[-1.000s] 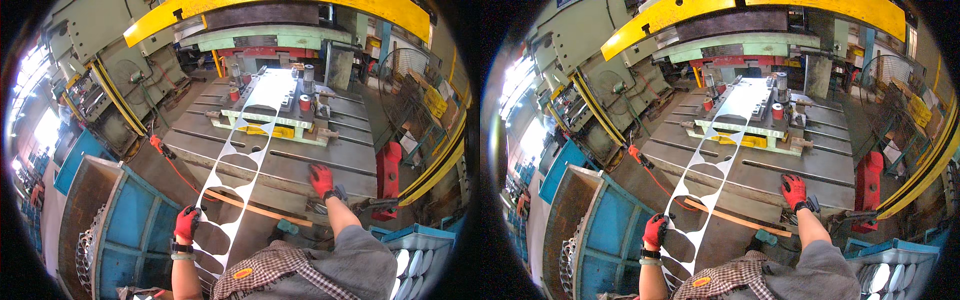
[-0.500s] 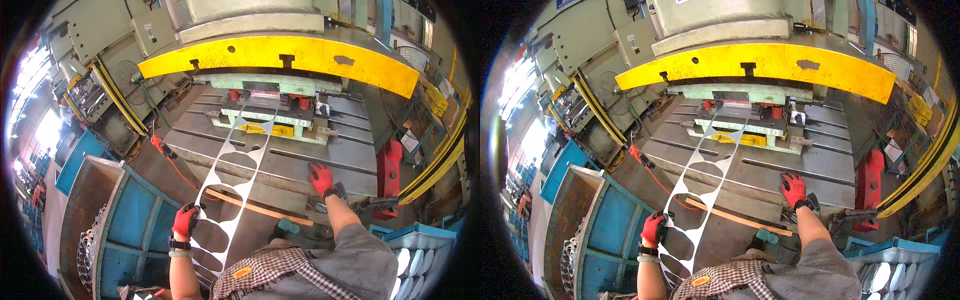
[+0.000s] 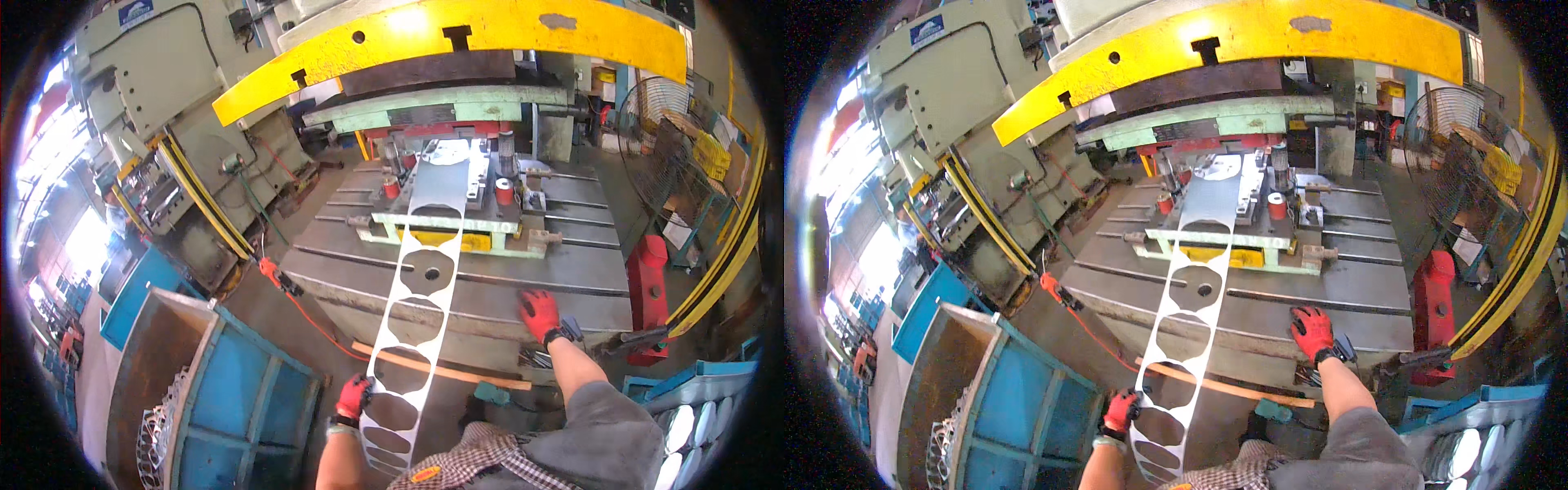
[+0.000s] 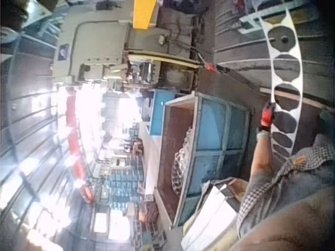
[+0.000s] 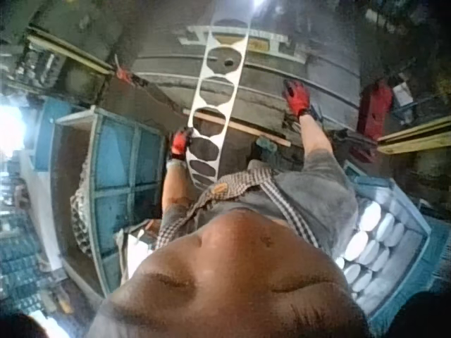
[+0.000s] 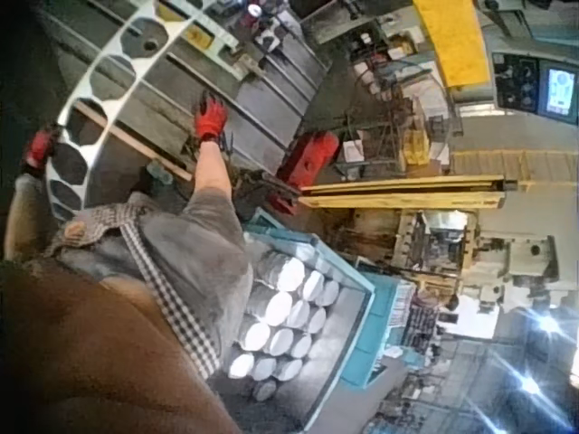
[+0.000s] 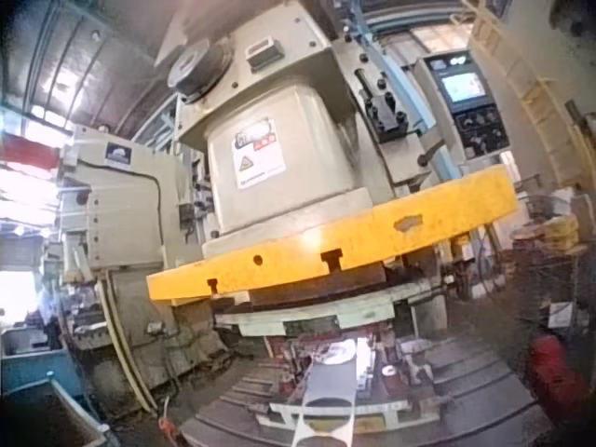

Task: Operating a large industrial stamping press to cut circular shapes from metal sheets.

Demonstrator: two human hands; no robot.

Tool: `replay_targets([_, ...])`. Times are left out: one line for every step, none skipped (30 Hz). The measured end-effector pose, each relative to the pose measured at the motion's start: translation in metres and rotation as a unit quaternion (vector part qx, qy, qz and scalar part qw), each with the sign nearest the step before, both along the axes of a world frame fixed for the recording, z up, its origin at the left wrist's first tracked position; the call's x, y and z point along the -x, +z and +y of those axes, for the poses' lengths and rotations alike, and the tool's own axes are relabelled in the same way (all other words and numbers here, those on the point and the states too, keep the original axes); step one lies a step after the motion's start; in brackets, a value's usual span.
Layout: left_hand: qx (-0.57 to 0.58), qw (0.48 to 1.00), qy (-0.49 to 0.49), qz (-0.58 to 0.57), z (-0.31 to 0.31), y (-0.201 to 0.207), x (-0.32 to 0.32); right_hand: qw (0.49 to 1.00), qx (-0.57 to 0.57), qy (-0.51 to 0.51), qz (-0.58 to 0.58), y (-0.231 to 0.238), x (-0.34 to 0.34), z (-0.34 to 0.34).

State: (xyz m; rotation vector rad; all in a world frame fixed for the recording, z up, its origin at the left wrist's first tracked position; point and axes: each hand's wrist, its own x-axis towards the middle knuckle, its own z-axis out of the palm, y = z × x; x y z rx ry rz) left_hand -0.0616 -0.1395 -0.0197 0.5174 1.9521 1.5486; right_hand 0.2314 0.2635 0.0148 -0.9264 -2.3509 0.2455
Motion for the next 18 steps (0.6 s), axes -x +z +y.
replay_targets([-0.004,1.000,0.029,-0.007,-0.001,-0.019,0.005,1.000,-0.012,-0.009,-0.006,-0.004,0.004,-0.004])
replay_targets([-0.009,0.998,0.057,-0.017,0.001,-0.032,0.011,0.999,-0.024,-0.018,-0.015,-0.004,0.007,-0.005])
replay_targets([-0.026,0.998,0.047,0.014,0.018,-0.022,0.010,1.000,0.002,-0.009,-0.028,-0.002,0.001,0.000])
replay_targets([-0.052,0.978,-0.050,0.194,0.019,-0.017,0.017,0.999,0.001,-0.011,-0.033,-0.002,0.000,0.001])
replay_targets([-0.056,0.996,-0.019,0.060,0.021,-0.014,0.020,1.000,-0.001,-0.002,-0.027,-0.004,0.001,0.003])
replay_targets([-0.057,0.995,-0.004,-0.083,0.051,0.037,0.008,1.000,-0.002,-0.008,-0.026,-0.006,-0.010,0.009])
replay_targets([-0.068,0.994,-0.003,-0.080,0.049,0.044,0.014,1.000,-0.007,0.003,-0.022,-0.003,-0.005,0.006])
replay_targets([-0.079,0.994,-0.002,-0.077,0.045,0.048,0.023,1.000,-0.005,0.012,-0.025,-0.001,0.001,0.003])
replay_targets([-0.076,0.993,0.007,-0.090,0.047,0.056,0.027,1.000,-0.022,0.016,-0.010,0.000,0.004,0.002])
replay_targets([-0.074,0.992,0.015,-0.103,0.051,0.069,0.028,0.999,-0.038,0.018,0.005,0.001,0.007,0.002])
replay_targets([-0.077,0.988,0.006,-0.136,0.061,0.095,0.019,0.999,-0.038,0.012,0.003,0.002,0.004,0.003])
replay_targets([-0.076,0.988,0.007,-0.136,0.064,0.111,0.014,0.999,-0.034,0.009,0.002,0.004,0.005,0.002])
replay_targets([-0.060,0.992,-0.003,-0.110,0.068,0.123,0.012,1.000,-0.031,0.004,0.002,0.006,0.004,0.001])
replay_targets([-0.044,0.995,-0.013,-0.085,0.070,0.136,0.009,1.000,-0.031,0.003,0.002,0.005,0.003,0.002])
replay_targets([-0.022,0.999,-0.038,-0.017,0.068,0.150,0.006,0.999,-0.034,0.006,0.005,0.004,0.003,0.003])
replay_targets([-0.022,0.999,-0.037,-0.017,0.069,0.152,0.008,0.999,-0.038,0.007,0.007,0.004,0.003,0.003])
replay_targets([-0.017,0.999,-0.029,-0.017,0.073,0.151,0.012,0.999,-0.038,0.008,0.008,0.004,0.001,0.003])
replay_targets([-0.012,1.000,-0.018,-0.017,0.075,0.151,0.015,0.999,-0.041,0.007,0.007,0.004,0.002,0.002])
